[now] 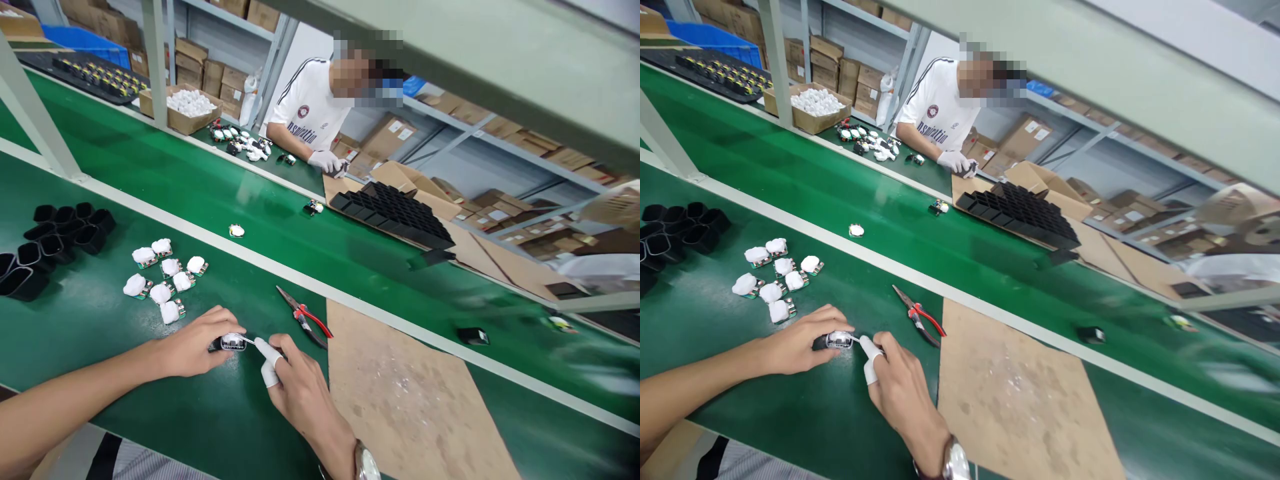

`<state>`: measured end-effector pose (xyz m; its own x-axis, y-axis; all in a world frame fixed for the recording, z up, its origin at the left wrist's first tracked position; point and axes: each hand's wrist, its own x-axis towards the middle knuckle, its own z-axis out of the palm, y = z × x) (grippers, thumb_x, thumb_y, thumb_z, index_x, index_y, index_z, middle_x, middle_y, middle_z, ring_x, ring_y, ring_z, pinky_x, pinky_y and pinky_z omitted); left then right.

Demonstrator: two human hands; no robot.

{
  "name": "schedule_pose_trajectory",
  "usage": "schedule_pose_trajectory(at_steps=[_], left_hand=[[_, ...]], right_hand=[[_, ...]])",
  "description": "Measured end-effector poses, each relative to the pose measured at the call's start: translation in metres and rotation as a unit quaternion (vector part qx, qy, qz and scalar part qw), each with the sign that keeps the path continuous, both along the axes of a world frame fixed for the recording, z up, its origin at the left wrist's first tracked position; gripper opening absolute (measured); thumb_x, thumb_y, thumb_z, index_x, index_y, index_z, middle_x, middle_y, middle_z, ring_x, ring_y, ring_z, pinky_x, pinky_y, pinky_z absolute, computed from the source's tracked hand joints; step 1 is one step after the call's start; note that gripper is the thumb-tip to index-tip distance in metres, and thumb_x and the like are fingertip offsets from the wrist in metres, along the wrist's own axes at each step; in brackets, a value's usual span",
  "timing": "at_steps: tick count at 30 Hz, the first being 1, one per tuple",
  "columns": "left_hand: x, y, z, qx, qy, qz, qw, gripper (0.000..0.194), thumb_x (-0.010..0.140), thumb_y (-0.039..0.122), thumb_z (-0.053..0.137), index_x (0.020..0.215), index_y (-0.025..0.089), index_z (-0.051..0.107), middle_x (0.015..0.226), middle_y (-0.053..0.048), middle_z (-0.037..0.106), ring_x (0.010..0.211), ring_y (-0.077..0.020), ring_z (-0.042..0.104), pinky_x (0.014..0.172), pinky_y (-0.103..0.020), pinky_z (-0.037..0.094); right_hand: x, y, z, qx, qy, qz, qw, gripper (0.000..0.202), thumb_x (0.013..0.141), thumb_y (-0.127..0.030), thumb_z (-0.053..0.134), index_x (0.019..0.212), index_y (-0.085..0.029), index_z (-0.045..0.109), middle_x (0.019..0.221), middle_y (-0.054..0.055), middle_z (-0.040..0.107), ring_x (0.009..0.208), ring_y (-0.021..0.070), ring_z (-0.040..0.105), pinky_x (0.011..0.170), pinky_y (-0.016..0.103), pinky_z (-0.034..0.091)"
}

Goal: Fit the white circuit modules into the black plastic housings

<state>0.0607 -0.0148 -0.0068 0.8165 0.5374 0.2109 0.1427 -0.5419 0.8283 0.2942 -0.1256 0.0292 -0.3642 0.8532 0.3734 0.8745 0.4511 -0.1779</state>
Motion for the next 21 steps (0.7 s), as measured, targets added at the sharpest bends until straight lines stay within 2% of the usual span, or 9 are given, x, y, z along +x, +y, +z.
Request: schedule_pose_trajectory(at_steps=[3,7,10,14,21], left_hand=[[0.000,0.000,0.000,-0.006,0.000,-0.002,1.000,0.043,0.091,0.006,0.067,0.131,0.022,0.064,0.118,-0.007,0.066,0.114,-0.0247,0.060,0.101,-0.040,0.054],[0.001,0.001,0.002,-0.006,0.001,-0.001,1.000,0.040,0.090,0.005,0.066,0.127,0.021,0.066,0.114,-0.007,0.066,0.110,-0.0246,0.060,0.098,-0.039,0.054],[0.002,0.002,0.004,-0.003,0.007,-0.007,1.000,0.036,0.091,0.006,0.065,0.123,0.020,0.066,0.113,-0.007,0.066,0.109,-0.0248,0.060,0.096,-0.039,0.054],[0.001,0.003,0.005,0.002,0.016,-0.012,1.000,0.033,0.093,0.008,0.066,0.125,0.019,0.066,0.115,-0.008,0.067,0.110,-0.0257,0.059,0.098,-0.040,0.053],[-0.001,0.002,0.004,0.012,0.023,-0.012,1.000,0.038,0.095,0.008,0.065,0.131,0.022,0.064,0.120,-0.009,0.065,0.115,-0.0261,0.058,0.102,-0.042,0.053]], right_hand=[[0.000,0.007,0.002,0.001,0.010,0.023,1.000,0.023,0.093,-0.001,0.044,0.097,-0.020,0.055,0.105,0.009,0.060,0.067,0.0163,0.049,0.056,0.031,0.040],[-0.003,0.011,0.011,0.008,-0.018,0.037,0.999,0.024,0.092,0.000,0.045,0.084,-0.022,0.051,0.102,0.008,0.059,0.068,0.0163,0.050,0.055,0.032,0.038],[-0.003,0.009,0.022,0.002,-0.050,0.040,0.998,0.027,0.089,0.002,0.043,0.079,-0.022,0.048,0.100,0.009,0.059,0.067,0.0166,0.051,0.056,0.032,0.038],[0.005,0.004,0.031,0.000,-0.034,0.027,0.999,0.025,0.089,0.000,0.045,0.079,-0.022,0.048,0.100,0.009,0.059,0.063,0.0151,0.048,0.054,0.032,0.036],[0.005,0.002,0.020,0.016,-0.037,0.001,0.999,0.023,0.094,-0.002,0.044,0.085,-0.021,0.053,0.102,0.008,0.061,0.061,0.0147,0.048,0.053,0.032,0.037]])
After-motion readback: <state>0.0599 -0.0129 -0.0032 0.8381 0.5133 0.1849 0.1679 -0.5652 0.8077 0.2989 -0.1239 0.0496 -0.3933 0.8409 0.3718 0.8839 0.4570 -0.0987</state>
